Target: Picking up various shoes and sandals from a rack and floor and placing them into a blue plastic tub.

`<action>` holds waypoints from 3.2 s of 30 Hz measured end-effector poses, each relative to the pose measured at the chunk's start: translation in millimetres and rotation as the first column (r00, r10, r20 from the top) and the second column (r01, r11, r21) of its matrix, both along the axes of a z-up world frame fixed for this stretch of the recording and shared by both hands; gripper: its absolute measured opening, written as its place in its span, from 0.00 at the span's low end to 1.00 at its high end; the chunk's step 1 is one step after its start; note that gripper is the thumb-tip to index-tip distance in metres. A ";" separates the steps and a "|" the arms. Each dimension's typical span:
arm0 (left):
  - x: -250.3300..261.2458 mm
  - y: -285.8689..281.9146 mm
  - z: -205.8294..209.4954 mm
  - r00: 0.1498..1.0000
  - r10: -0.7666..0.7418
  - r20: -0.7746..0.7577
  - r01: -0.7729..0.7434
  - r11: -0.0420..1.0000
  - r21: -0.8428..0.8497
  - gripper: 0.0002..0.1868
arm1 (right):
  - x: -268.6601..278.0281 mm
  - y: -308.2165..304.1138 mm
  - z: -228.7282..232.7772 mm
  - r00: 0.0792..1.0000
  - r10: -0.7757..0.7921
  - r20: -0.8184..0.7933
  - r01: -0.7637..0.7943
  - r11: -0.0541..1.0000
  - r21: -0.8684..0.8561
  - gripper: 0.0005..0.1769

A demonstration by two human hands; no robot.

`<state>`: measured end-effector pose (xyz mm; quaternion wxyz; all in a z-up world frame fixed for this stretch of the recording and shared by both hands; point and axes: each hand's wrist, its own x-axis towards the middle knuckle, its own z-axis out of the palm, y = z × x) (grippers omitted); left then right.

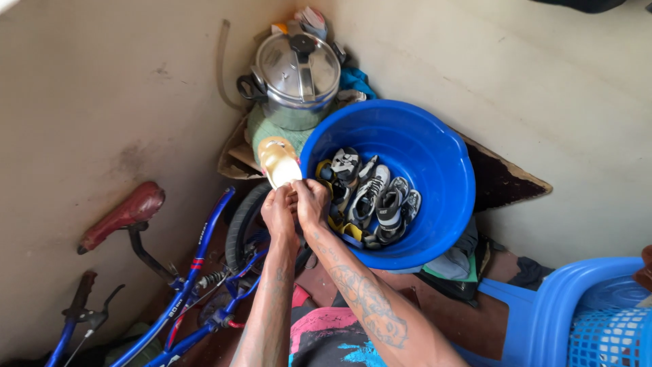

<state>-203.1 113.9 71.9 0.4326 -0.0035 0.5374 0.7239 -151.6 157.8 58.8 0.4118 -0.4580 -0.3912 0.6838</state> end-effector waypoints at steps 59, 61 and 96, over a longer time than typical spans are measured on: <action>73.7 73.1 -134.3 0.884 -0.292 0.365 0.444 0.769 -0.460 0.25 | 222.3 131.5 -237.1 0.894 0.252 0.370 -0.048 0.877 -0.479 0.15; 76.8 73.9 -138.7 0.886 -0.287 0.365 0.441 0.766 -0.468 0.25 | 226.0 134.6 -234.3 0.887 0.283 0.364 -0.083 0.874 -0.478 0.14; -4.1 148.0 -113.9 0.488 -0.804 -0.339 0.711 0.592 -0.379 0.11 | 195.5 209.9 -115.9 0.876 0.024 0.481 -0.116 0.980 0.162 0.11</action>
